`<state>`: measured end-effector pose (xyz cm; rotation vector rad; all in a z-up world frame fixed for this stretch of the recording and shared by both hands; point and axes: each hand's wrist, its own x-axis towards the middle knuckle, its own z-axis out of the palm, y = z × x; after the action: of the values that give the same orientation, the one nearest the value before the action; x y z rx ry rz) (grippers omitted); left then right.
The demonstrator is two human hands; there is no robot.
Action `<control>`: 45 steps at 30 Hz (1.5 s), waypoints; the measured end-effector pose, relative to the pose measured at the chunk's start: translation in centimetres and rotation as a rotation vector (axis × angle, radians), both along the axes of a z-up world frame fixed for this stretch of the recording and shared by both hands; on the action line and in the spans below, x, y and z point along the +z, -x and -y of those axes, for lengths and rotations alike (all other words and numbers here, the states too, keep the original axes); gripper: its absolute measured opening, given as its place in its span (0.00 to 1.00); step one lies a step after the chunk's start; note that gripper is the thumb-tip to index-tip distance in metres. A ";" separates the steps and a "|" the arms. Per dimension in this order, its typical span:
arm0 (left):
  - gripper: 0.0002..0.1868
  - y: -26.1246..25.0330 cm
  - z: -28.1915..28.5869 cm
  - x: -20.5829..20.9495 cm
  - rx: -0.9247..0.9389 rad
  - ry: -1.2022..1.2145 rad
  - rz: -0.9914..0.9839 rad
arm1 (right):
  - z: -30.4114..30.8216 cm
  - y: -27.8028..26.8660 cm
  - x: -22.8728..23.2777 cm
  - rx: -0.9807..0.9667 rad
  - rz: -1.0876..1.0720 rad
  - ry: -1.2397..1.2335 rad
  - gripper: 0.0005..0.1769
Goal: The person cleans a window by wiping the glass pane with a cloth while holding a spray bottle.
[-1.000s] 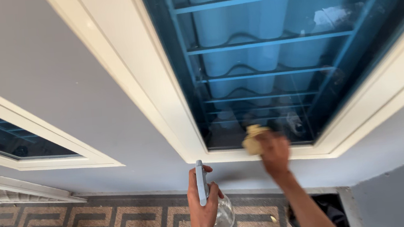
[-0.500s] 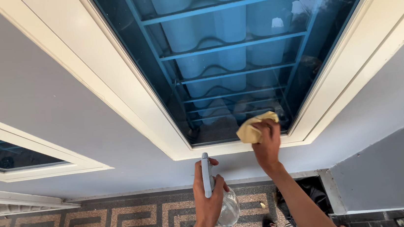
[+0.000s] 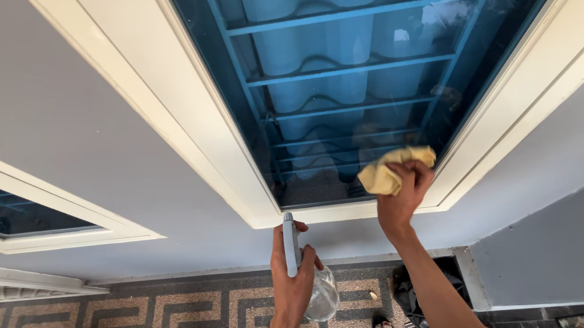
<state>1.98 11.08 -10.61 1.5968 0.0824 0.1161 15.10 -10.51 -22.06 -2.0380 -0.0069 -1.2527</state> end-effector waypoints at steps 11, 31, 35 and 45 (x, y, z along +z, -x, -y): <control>0.17 0.5 -3.7 1.4 0.047 -0.033 0.025 | -7.4 -0.6 0.1 0.099 -0.018 0.196 0.32; 0.18 0.6 -6.2 3.0 0.099 0.010 0.013 | -9.1 -3.2 4.0 0.325 0.129 1.194 0.41; 0.18 0.8 -6.3 3.3 0.109 0.054 0.030 | -8.4 -4.2 9.0 0.367 0.127 1.389 0.35; 0.18 0.6 -5.6 4.4 0.126 0.101 0.102 | -8.5 -3.7 18.1 0.141 0.387 1.081 0.21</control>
<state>1.35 16.69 -6.21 1.4816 0.1082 0.2867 18.75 -1.96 -3.98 -2.4994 -1.2178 -1.7302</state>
